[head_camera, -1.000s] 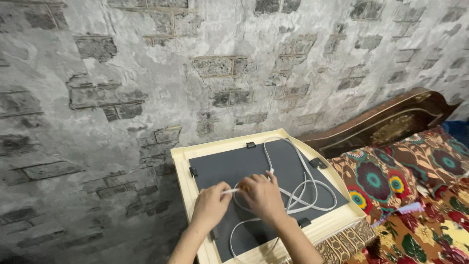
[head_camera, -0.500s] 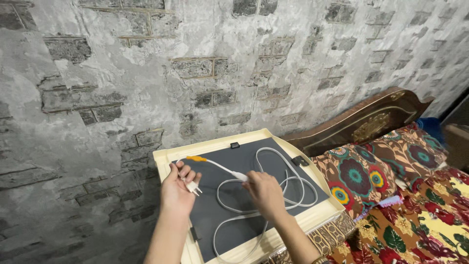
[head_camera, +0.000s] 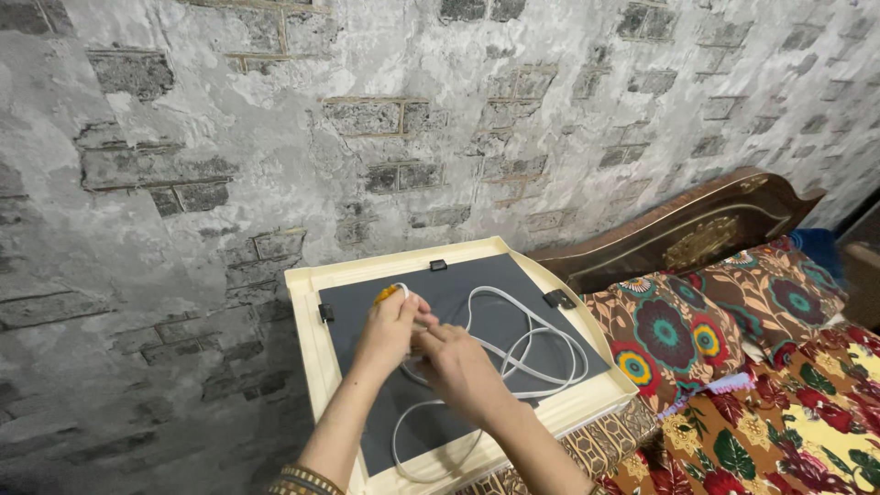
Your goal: The person coils a white power adapter and cable, then places it in a bedside drawer. They then coil a second white cable and place it inside a wardrobe among clothes. Finally, they lift and reposition a framed board on the bed.
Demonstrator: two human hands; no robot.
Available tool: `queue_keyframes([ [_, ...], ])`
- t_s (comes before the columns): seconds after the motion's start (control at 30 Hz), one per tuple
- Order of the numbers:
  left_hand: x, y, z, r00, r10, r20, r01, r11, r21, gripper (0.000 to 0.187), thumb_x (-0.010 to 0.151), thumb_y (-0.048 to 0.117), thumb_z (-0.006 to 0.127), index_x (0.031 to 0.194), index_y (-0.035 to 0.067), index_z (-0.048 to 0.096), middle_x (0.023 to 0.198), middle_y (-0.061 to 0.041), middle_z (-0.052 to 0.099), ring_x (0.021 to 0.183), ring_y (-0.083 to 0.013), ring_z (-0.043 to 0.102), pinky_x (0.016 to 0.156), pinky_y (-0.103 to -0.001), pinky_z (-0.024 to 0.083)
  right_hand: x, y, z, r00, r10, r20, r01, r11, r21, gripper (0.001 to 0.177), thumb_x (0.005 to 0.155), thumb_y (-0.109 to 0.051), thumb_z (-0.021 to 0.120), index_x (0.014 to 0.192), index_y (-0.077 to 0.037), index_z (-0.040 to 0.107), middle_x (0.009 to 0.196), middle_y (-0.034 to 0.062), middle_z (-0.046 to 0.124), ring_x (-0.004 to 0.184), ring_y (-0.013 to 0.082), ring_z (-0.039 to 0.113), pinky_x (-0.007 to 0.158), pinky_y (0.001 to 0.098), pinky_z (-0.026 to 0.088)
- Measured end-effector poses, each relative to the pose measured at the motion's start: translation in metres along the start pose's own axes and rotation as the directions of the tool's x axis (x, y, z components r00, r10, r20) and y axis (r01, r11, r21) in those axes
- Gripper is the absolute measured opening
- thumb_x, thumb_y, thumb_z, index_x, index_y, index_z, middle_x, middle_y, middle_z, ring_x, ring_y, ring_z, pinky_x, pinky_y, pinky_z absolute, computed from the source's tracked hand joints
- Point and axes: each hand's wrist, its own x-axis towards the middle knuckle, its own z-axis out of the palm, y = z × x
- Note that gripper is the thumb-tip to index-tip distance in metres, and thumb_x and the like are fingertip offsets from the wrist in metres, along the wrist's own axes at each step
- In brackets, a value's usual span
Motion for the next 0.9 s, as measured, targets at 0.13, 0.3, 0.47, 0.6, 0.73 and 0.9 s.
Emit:
queue_keyframes([
  [0.13, -0.001, 0.002, -0.012, 0.995, 0.052, 0.085, -0.087, 0.867, 0.491, 0.039, 0.099, 0.036, 0.052, 0.085, 0.004, 0.07, 0.076, -0.013, 0.073, 0.07, -0.0213, 0.067, 0.063, -0.035, 0.051, 0.005, -0.003, -0.019, 0.994, 0.097, 0.059, -0.099, 0.994, 0.04, 0.026, 0.077, -0.023, 0.081, 0.096, -0.01, 0.069, 0.085, 0.0096, 0.069, 0.082, 0.0313, 0.066, 0.074, 0.0426, 0.049],
  [0.3, -0.015, 0.029, -0.028, 0.801, -0.442, 0.403, 0.378, 0.896, 0.233, 0.063, 0.104, 0.054, 0.04, 0.077, 0.003, 0.067, 0.057, -0.005, 0.06, 0.042, -0.011, 0.049, 0.039, -0.027, 0.038, 0.016, 0.006, -0.037, 0.989, 0.15, 0.018, -0.15, 0.989, 0.006, 0.045, 0.068, -0.045, 0.089, 0.088, -0.01, 0.067, 0.071, 0.0037, 0.067, 0.067, 0.0249, 0.066, 0.071, 0.0382, 0.046],
  [0.47, -0.029, 0.046, -0.064, 0.595, -0.38, 0.709, 0.427, 0.896, 0.122, 0.051, 0.107, 0.045, 0.056, 0.079, 0.003, 0.061, 0.053, 0.006, 0.042, 0.041, -0.0038, 0.031, 0.036, -0.024, 0.023, 0.017, 0.033, -0.045, 0.979, 0.199, 0.032, -0.201, 0.971, 0.126, 0.039, 0.07, -0.041, 0.087, 0.088, -0.01, 0.07, 0.074, 0.0027, 0.068, 0.068, 0.0231, 0.065, 0.081, 0.0363, 0.045],
  [0.6, -0.039, 0.044, -0.075, 0.734, -0.005, 0.679, 0.361, 0.849, -0.385, 0.041, 0.108, 0.033, 0.056, 0.074, 0.01, 0.048, 0.052, 0.006, 0.037, 0.04, -0.0074, 0.031, 0.038, -0.026, 0.025, 0.013, 0.048, -0.031, 0.981, 0.185, -0.052, -0.175, 0.973, 0.154, 0.023, 0.088, -0.031, 0.078, 0.096, -0.01, 0.07, 0.086, 0.0044, 0.07, 0.085, 0.026, 0.064, 0.09, 0.0382, 0.045],
  [0.73, -0.033, 0.044, -0.066, 0.894, 0.202, 0.4, 0.202, 0.615, -0.762, 0.045, 0.109, 0.037, 0.049, 0.072, 0.013, 0.041, 0.049, 0.003, 0.035, 0.04, -0.0127, 0.031, 0.042, -0.028, 0.032, 0.003, 0.052, -0.008, 0.977, 0.168, -0.13, -0.151, 0.98, 0.129, 0.027, 0.093, -0.022, 0.071, 0.115, -0.008, 0.063, 0.099, 0.0084, 0.07, 0.098, 0.032, 0.064, 0.091, 0.0426, 0.046],
  [0.9, -0.015, 0.045, -0.05, 0.986, 0.153, 0.06, 0.002, 0.354, -0.935, 0.042, 0.113, 0.038, 0.045, 0.08, 0.012, 0.047, 0.06, 0.001, 0.042, 0.053, -0.0123, 0.041, 0.06, -0.03, 0.042, -0.008, 0.035, 0.024, 0.985, 0.17, -0.006, -0.169, 0.977, -0.133, 0.043, 0.085, -0.012, 0.069, 0.124, -0.006, 0.054, 0.096, 0.0141, 0.07, 0.095, 0.0346, 0.065, 0.092, 0.0485, 0.044],
])
